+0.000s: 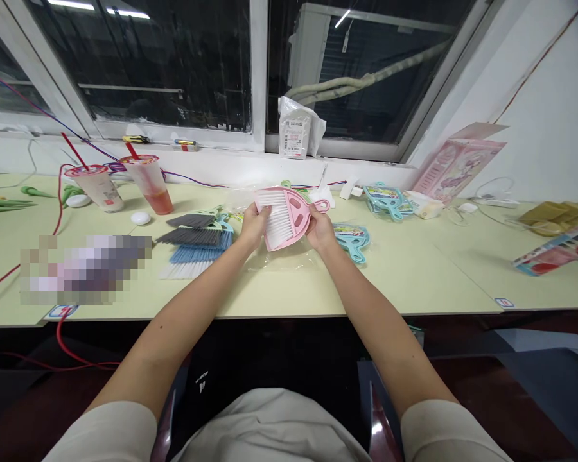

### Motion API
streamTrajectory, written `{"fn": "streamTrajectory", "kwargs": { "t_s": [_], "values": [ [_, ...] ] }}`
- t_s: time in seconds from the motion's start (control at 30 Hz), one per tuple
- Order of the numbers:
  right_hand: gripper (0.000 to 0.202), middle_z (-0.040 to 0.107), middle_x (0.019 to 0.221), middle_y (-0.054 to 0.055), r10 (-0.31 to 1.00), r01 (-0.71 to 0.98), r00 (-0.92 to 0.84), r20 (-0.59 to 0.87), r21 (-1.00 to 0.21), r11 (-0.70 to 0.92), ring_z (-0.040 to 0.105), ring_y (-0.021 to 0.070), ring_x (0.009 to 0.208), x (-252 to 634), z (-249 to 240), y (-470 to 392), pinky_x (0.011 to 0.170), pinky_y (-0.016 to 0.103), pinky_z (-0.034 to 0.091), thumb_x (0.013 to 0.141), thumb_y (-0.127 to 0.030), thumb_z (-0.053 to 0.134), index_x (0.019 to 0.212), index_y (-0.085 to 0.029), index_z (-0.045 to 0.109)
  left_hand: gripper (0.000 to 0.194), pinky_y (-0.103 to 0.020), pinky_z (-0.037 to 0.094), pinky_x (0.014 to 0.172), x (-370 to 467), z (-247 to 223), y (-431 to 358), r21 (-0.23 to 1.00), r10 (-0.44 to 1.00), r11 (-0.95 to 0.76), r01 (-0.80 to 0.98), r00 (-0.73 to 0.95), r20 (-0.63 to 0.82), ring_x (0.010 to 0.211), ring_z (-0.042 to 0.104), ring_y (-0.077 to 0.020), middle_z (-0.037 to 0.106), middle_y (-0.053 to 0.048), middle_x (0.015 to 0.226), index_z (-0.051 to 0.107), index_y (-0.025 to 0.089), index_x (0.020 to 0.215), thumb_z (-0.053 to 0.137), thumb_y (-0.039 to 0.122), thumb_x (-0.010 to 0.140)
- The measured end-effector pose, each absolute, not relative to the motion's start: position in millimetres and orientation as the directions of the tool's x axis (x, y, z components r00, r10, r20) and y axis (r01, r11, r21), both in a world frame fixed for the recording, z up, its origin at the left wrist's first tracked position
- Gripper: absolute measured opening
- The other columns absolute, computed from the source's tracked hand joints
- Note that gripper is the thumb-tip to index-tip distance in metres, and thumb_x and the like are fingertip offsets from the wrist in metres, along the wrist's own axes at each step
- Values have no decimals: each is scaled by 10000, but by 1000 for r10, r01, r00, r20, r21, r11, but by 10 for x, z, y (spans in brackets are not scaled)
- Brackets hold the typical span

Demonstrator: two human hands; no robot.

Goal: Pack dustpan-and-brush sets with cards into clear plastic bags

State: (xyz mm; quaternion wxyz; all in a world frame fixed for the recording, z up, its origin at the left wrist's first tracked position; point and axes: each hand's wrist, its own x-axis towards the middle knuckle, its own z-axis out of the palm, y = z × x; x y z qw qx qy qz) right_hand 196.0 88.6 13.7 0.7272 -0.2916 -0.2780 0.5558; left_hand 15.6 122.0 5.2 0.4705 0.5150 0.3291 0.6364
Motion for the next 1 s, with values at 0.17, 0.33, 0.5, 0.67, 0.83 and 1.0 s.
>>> {"fn": "streamTrajectory", "kwargs": {
  "t_s": [0.17, 0.33, 0.5, 0.67, 0.83, 1.0],
  "values": [
    [141, 803, 879, 8, 955, -635, 274, 108, -726, 265, 767, 185, 850, 1942, 99, 918, 864, 353, 655, 890, -283, 806, 939, -199, 704, 367, -394, 530, 969, 155, 47, 1198, 909, 936, -344, -236, -12, 351, 1075, 690, -275, 771, -112, 1157, 712, 164, 1086, 718, 360, 775],
    [96, 797, 856, 7, 945, -663, 317, 81, -694, 282, 757, 172, 822, 1954, 82, 949, 846, 326, 656, 870, -231, 786, 910, -189, 709, 335, -406, 525, 987, 186, 60, 1139, 913, 931, -358, -197, 1, 365, 1056, 690, -271, 768, -105, 1149, 704, 162, 1087, 676, 288, 777],
    [145, 803, 877, 18, 927, -668, 368, 75, -672, 320, 762, 177, 814, 1921, 84, 943, 812, 325, 665, 824, -210, 827, 914, -176, 718, 321, -435, 521, 1003, 210, 74, 1111, 915, 927, -372, -156, -5, 376, 1067, 683, -285, 760, -98, 1126, 689, 175, 1073, 668, 260, 764],
    [144, 806, 875, 19, 919, -675, 383, 96, -650, 349, 766, 172, 814, 1898, 91, 925, 819, 321, 669, 835, -207, 831, 920, -176, 719, 319, -445, 507, 1031, 210, 70, 1110, 908, 918, -393, -147, -1, 397, 1092, 678, -287, 752, -104, 1150, 681, 178, 1087, 669, 267, 781],
    [253, 815, 922, 25, 927, -643, 338, 161, -680, 352, 782, 188, 888, 1906, 91, 920, 865, 355, 675, 856, -353, 858, 987, -199, 707, 296, -430, 500, 1025, 193, 91, 1100, 893, 900, -435, -117, -28, 435, 1081, 673, -287, 752, -106, 1132, 688, 173, 1068, 678, 265, 788],
    [266, 817, 940, 34, 930, -639, 332, 157, -688, 344, 785, 193, 913, 1919, 101, 923, 878, 362, 673, 863, -379, 852, 987, -199, 701, 274, -411, 501, 1021, 198, 117, 1079, 891, 897, -441, -108, -36, 440, 1094, 668, -284, 754, -95, 1124, 690, 178, 1049, 690, 263, 789]
  ]
}}
